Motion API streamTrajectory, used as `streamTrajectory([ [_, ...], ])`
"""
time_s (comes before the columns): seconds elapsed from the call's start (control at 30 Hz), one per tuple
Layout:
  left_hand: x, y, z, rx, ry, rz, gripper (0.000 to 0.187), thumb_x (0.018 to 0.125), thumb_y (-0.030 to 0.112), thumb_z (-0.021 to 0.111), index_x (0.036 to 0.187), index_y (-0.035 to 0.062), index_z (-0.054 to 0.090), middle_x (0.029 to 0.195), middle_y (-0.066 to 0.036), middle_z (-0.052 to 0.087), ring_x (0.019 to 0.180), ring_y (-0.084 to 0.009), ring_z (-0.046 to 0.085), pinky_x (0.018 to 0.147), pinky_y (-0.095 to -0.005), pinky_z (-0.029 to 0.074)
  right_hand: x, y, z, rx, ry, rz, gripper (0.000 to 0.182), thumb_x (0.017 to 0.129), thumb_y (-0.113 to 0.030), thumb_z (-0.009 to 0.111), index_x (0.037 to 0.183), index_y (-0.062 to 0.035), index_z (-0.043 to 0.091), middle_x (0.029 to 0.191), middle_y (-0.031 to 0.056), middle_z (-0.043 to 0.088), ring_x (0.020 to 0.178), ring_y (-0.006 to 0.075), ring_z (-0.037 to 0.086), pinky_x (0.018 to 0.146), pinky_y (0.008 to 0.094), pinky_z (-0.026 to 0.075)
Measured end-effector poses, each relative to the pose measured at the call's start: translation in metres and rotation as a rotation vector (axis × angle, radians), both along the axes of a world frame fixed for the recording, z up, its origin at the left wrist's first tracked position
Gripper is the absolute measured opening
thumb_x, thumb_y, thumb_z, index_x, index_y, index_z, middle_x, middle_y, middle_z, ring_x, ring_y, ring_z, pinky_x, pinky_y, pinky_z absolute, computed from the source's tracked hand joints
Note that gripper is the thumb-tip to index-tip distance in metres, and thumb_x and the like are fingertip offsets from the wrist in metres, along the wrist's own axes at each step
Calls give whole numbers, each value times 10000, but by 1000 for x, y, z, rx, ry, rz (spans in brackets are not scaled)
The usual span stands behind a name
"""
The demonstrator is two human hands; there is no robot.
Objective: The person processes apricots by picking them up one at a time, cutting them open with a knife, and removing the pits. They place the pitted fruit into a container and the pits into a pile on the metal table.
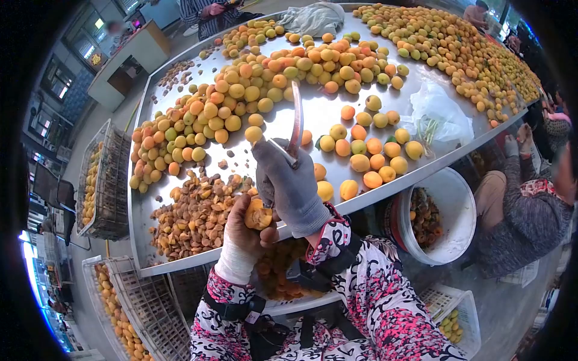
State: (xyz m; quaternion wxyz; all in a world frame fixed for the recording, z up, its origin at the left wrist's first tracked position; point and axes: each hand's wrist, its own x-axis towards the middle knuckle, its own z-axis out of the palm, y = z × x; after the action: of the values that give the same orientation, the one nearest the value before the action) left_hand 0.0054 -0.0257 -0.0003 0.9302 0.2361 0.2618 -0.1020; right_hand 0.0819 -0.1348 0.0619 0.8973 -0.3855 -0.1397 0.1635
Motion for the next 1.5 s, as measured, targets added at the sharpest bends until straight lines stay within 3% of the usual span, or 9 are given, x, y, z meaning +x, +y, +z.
streamTrajectory([
  [0.27, -10, -13, -7, 534, -124, 73, 342, 885, 400, 462, 1095, 134, 512, 955, -9, 592, 743, -82, 570, 469, -151, 427, -19, 9, -5, -286, -195, -56, 221, 822, -210, 662, 750, -26, 563, 621, -32, 492, 604, 32, 427, 527, 207, 352],
  [0.4, -7, -9, 0, 188, 0, 64, 320, 882, 378, 470, 1076, 129, 524, 972, 5, 588, 792, -67, 562, 492, -141, 429, -14, 4, -10, -549, -664, -4, 252, 803, -255, 681, 790, -23, 586, 648, -2, 547, 628, 46, 478, 559, 225, 396],
  [0.6, -8, -4, 9, 362, 24, 19, 275, 861, 360, 493, 1008, 129, 529, 726, -80, 591, 504, -92, 521, 369, -156, 361, -9, 4, -7, -177, 112, 21, 267, 868, -265, 588, 723, -42, 561, 529, -28, 443, 438, 59, 391, 396, 222, 300],
  [0.67, -9, 6, -2, 16, -127, -156, 266, 860, 359, 493, 972, 120, 526, 632, -103, 560, 399, -110, 461, 327, -177, 321, 3, 1, -18, 12, 92, 72, 416, 908, -330, 497, 579, -94, 400, 429, -33, 349, 344, 70, 316, 342, 224, 238],
  [1.0, -7, 4, -7, 59, -116, -45, 348, 863, 339, 505, 990, 15, 518, 789, -104, 576, 427, -145, 475, 337, -202, 337, 9, 1, -20, 151, 237, 117, 474, 898, -441, 475, 564, -132, 345, 436, -28, 270, 330, 92, 262, 319, 241, 217],
  [1.07, -6, 5, 0, -81, -47, -138, 365, 880, 362, 436, 1000, 31, 530, 642, -118, 556, 276, -122, 275, 282, -222, 229, 11, -2, -22, 260, 343, 147, 476, 899, -443, 471, 565, -134, 330, 433, -27, 253, 319, 98, 247, 308, 243, 209],
  [1.17, -2, 17, -19, -253, -379, -380, 344, 877, 334, 476, 1011, 20, 517, 784, -108, 577, 426, -138, 464, 371, -178, 358, 10, -4, -21, 256, 301, 118, 463, 901, -430, 475, 572, -134, 340, 436, -23, 272, 313, 92, 247, 304, 242, 207],
  [1.37, -4, -10, 1, 239, -106, -31, 318, 878, 362, 460, 1033, 89, 512, 701, -97, 563, 366, -123, 388, 358, -184, 322, -2, 3, -13, -43, 50, -30, 454, 909, -400, 461, 572, -114, 356, 438, -21, 299, 323, 96, 252, 327, 249, 231],
  [1.5, -6, 7, -10, 21, -122, -115, 315, 877, 370, 454, 1020, 96, 515, 697, -97, 557, 361, -124, 372, 364, -199, 313, 7, 7, -27, 115, 269, 6, 455, 905, -387, 489, 559, -124, 355, 430, -26, 289, 313, 103, 261, 323, 255, 229],
])
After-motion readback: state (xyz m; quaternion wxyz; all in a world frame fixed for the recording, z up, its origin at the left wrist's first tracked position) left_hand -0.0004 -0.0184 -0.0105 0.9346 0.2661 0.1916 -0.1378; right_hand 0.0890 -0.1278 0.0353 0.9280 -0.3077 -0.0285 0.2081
